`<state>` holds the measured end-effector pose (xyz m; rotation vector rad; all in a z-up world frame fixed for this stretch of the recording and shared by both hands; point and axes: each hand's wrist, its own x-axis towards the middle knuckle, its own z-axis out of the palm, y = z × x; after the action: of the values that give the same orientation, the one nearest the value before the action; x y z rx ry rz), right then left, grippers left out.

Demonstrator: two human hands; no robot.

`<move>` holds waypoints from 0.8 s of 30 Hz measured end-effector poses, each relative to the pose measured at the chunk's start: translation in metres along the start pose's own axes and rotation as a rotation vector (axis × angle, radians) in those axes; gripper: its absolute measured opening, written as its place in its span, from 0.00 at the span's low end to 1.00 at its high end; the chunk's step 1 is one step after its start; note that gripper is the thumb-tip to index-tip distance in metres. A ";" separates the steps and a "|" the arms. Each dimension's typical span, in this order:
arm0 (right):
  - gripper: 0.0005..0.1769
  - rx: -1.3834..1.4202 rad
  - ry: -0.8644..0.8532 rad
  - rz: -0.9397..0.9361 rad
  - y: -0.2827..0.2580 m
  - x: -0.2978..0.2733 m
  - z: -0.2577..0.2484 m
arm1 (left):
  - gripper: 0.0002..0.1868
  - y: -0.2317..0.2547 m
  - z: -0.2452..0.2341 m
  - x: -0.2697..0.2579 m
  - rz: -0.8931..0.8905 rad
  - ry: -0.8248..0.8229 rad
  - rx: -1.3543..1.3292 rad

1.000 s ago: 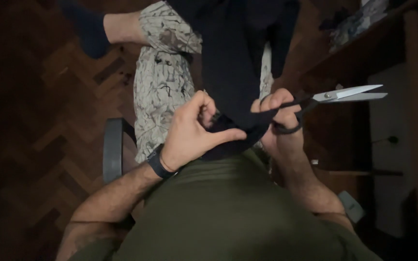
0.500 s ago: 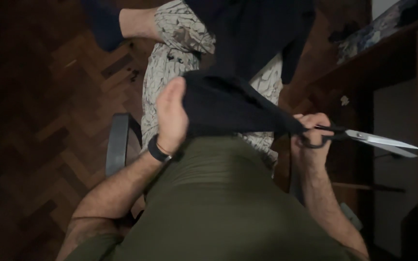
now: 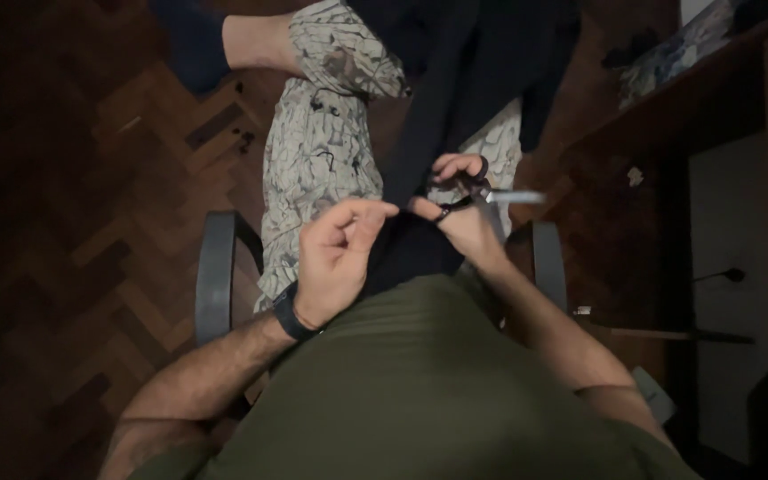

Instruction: Cutting a piece of black fabric using scissors.

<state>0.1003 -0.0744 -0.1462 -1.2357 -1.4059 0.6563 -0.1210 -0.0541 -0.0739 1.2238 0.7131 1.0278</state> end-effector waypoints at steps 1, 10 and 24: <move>0.30 0.172 0.064 0.020 0.002 0.003 0.007 | 0.10 0.004 -0.003 -0.001 0.009 -0.007 0.041; 0.12 0.005 0.237 0.206 -0.010 0.006 0.002 | 0.15 0.012 -0.057 0.012 0.145 0.066 0.464; 0.09 0.092 0.213 0.184 -0.039 0.003 -0.005 | 0.26 0.039 -0.001 0.053 0.618 -0.167 0.826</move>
<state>0.0935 -0.0845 -0.1087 -1.3296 -1.0844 0.6856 -0.1099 -0.0048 -0.0318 2.3216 0.6570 1.1348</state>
